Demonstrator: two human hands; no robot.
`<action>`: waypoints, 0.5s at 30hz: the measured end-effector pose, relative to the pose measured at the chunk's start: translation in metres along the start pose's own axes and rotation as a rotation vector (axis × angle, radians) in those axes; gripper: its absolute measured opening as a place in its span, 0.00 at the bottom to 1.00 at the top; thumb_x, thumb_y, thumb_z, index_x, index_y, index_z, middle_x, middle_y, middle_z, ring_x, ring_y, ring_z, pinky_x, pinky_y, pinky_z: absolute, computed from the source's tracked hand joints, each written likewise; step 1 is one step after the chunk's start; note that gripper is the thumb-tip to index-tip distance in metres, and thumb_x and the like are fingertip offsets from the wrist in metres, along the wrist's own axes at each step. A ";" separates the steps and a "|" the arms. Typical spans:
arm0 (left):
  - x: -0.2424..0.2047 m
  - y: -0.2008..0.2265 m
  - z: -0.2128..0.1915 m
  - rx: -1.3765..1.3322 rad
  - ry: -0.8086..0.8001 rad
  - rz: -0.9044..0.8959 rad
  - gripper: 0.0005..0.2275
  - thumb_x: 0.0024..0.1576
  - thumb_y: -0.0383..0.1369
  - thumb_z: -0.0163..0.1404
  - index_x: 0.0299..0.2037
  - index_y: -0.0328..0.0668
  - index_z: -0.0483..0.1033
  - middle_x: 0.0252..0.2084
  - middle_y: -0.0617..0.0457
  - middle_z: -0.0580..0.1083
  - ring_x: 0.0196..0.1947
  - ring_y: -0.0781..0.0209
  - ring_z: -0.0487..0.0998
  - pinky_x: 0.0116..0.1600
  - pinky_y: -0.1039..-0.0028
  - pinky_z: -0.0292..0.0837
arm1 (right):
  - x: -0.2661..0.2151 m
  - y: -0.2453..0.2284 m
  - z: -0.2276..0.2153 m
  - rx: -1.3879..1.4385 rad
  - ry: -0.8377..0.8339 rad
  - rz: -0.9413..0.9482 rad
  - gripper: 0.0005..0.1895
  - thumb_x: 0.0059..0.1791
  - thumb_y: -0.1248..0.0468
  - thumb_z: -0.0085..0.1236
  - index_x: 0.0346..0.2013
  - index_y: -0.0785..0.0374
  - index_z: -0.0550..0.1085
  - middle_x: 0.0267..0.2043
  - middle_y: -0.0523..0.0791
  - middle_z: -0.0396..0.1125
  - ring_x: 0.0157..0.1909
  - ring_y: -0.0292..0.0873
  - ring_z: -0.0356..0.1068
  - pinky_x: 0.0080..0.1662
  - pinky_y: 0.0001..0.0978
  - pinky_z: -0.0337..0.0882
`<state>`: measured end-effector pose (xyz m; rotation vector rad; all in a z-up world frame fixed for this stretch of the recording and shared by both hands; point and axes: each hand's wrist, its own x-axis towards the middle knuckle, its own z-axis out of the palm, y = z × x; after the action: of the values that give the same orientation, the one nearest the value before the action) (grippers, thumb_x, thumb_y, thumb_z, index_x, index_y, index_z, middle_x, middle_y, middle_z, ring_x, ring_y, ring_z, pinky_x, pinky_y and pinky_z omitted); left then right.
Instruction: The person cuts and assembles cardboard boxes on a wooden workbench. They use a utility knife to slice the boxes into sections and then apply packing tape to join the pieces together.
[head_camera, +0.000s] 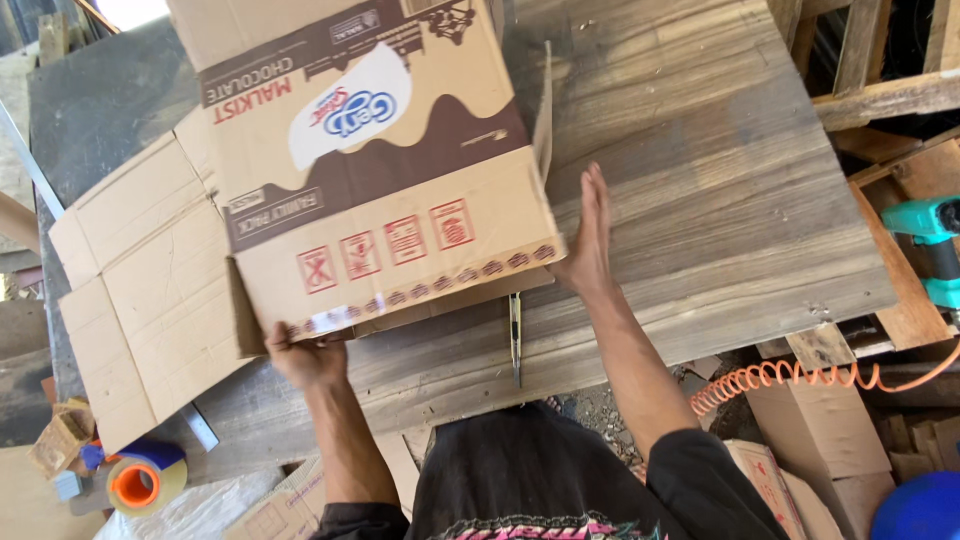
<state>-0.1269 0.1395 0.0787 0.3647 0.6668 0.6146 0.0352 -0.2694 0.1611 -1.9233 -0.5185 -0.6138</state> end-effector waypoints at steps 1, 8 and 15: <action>-0.010 0.010 0.006 0.006 0.010 0.000 0.18 0.51 0.42 0.53 0.49 0.44 0.77 0.51 0.48 0.80 0.44 0.51 0.82 0.50 0.64 0.80 | 0.001 0.000 0.003 0.002 -0.006 0.010 0.68 0.26 0.66 0.82 0.74 0.68 0.51 0.75 0.63 0.45 0.76 0.71 0.44 0.73 0.64 0.47; -0.002 0.066 -0.028 0.109 0.103 0.176 0.22 0.55 0.46 0.52 0.57 0.47 0.80 0.58 0.47 0.79 0.54 0.46 0.83 0.60 0.56 0.82 | 0.003 0.007 0.022 -0.057 -0.250 0.248 0.79 0.25 0.53 0.86 0.78 0.63 0.42 0.80 0.58 0.38 0.80 0.66 0.39 0.75 0.67 0.38; 0.018 0.037 -0.096 0.269 0.157 0.106 0.19 0.64 0.39 0.47 0.62 0.40 0.75 0.61 0.44 0.75 0.61 0.46 0.77 0.64 0.52 0.75 | -0.050 0.072 0.078 -0.304 -0.666 0.380 0.79 0.25 0.45 0.82 0.80 0.54 0.43 0.69 0.50 0.60 0.71 0.56 0.60 0.69 0.69 0.49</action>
<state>-0.1946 0.1909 0.0184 0.6093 0.8883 0.6604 0.0541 -0.2313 0.0523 -2.4325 -0.4606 0.2260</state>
